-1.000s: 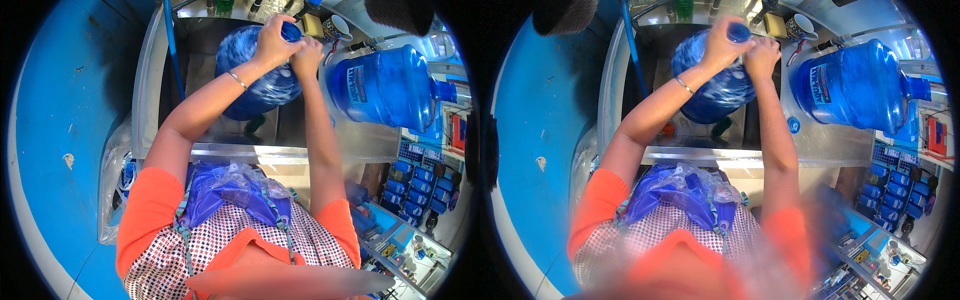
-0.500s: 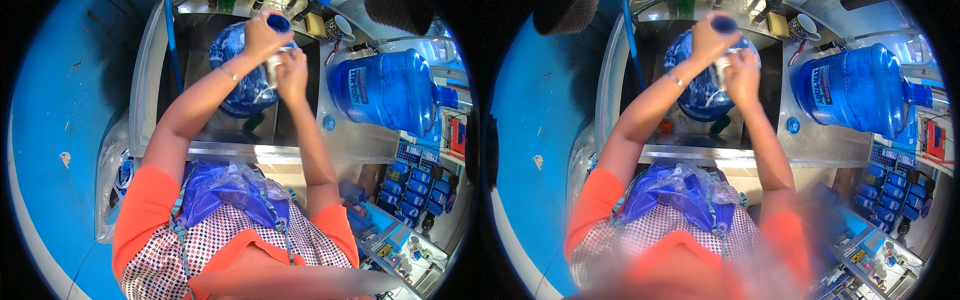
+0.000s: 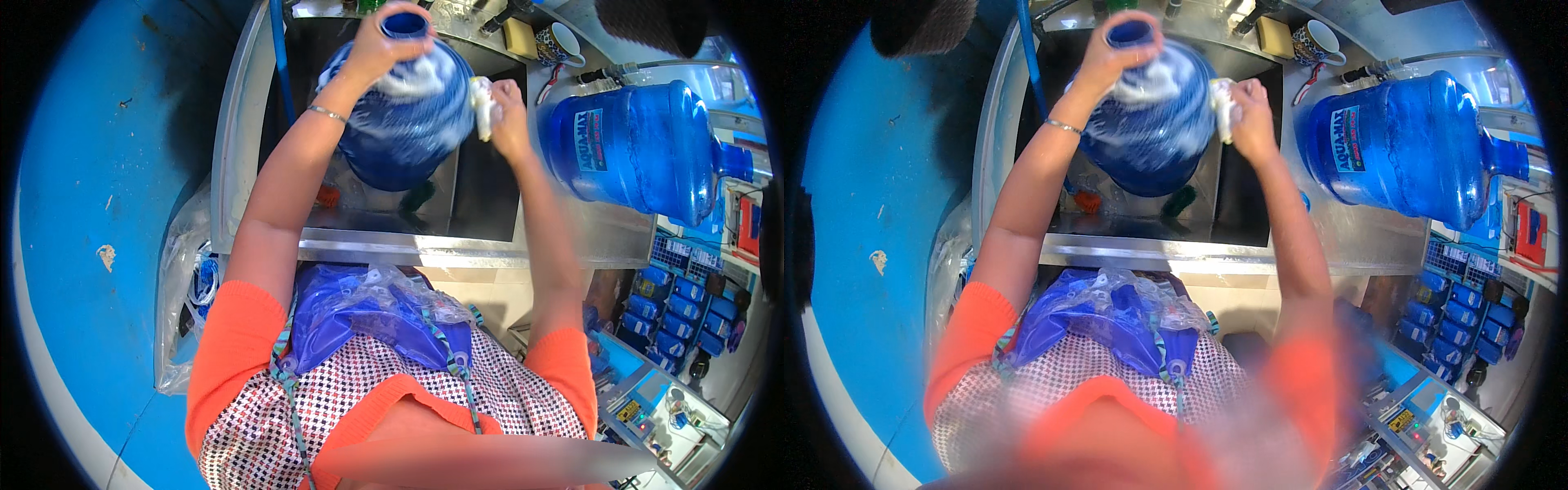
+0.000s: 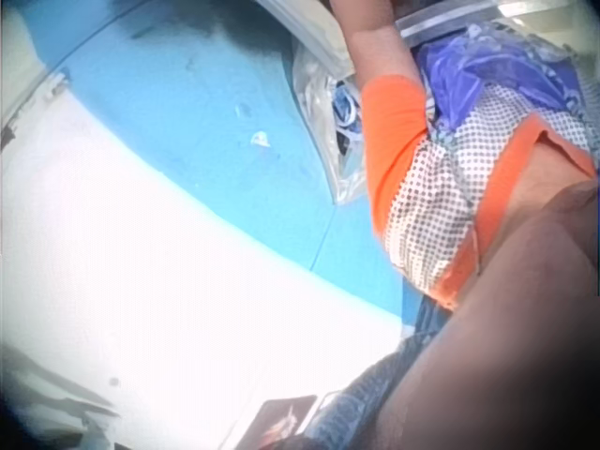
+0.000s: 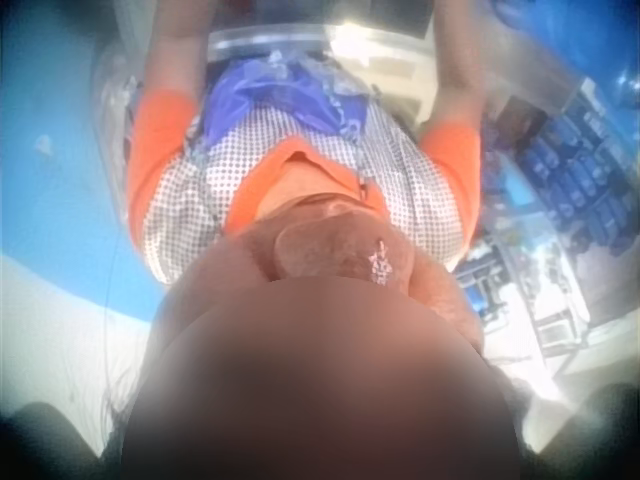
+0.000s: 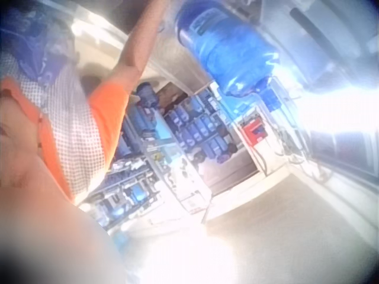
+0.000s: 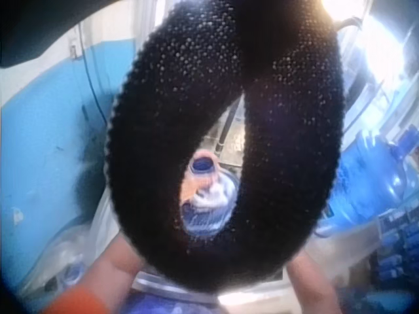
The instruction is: The person scrubs the exterior of a large blue water jug with a soapy sponge, rinses it with a hose, and fills the jug with water. They then place the filled jug on a counter.
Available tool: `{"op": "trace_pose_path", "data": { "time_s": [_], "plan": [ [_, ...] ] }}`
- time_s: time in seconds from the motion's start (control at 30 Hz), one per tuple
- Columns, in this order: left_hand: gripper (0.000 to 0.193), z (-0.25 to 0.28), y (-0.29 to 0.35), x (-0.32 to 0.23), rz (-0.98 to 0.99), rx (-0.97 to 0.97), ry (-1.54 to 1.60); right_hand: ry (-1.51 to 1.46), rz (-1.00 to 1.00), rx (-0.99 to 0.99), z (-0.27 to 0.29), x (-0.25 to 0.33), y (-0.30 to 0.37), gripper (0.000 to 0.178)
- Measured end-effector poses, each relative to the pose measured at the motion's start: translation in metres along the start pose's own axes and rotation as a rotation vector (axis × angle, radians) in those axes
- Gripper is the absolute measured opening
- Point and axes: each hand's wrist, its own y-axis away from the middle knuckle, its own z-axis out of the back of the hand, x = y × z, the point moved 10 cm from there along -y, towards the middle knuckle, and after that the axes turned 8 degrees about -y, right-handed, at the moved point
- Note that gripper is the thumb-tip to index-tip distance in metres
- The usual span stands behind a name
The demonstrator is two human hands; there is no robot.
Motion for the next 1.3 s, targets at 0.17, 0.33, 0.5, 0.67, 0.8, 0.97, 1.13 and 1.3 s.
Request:
{"op": "trace_pose_path", "data": {
  "time_s": [0.17,0.33,0.5,0.67,0.8,0.97,1.13,1.3],
  "plan": [
    [0.044,0.014,0.020,-0.020,-0.301,-0.697,-0.593,0.101,0.570,0.101,-0.033,0.078,0.022,0.029],
    [0.043,0.000,-0.003,-0.007,-0.126,-0.518,-0.478,0.104,0.188,-0.074,-0.013,0.055,-0.028,0.024],
    [0.042,-0.009,0.001,-0.033,-0.339,-0.561,-0.601,0.097,0.158,-0.199,-0.007,0.056,-0.035,0.023],
    [0.041,-0.008,-0.015,-0.019,-0.092,-0.357,-0.423,0.244,0.290,-0.128,-0.029,0.070,-0.015,0.031],
    [0.049,-0.027,0.018,-0.030,-0.141,-0.521,-0.596,0.097,-0.100,-0.268,-0.001,0.007,-0.037,0.034],
    [0.044,-0.030,0.010,-0.008,-0.153,-0.461,-0.493,0.294,0.272,-0.170,-0.025,0.104,0.003,0.032],
    [0.036,-0.043,0.011,-0.015,-0.172,-0.167,-0.414,0.238,-0.030,-0.096,-0.004,0.035,-0.014,0.031],
    [0.037,-0.182,0.095,-0.047,-0.437,0.901,-0.121,-0.124,0.474,0.469,-0.067,0.019,-0.037,0.024]
  ]
}}
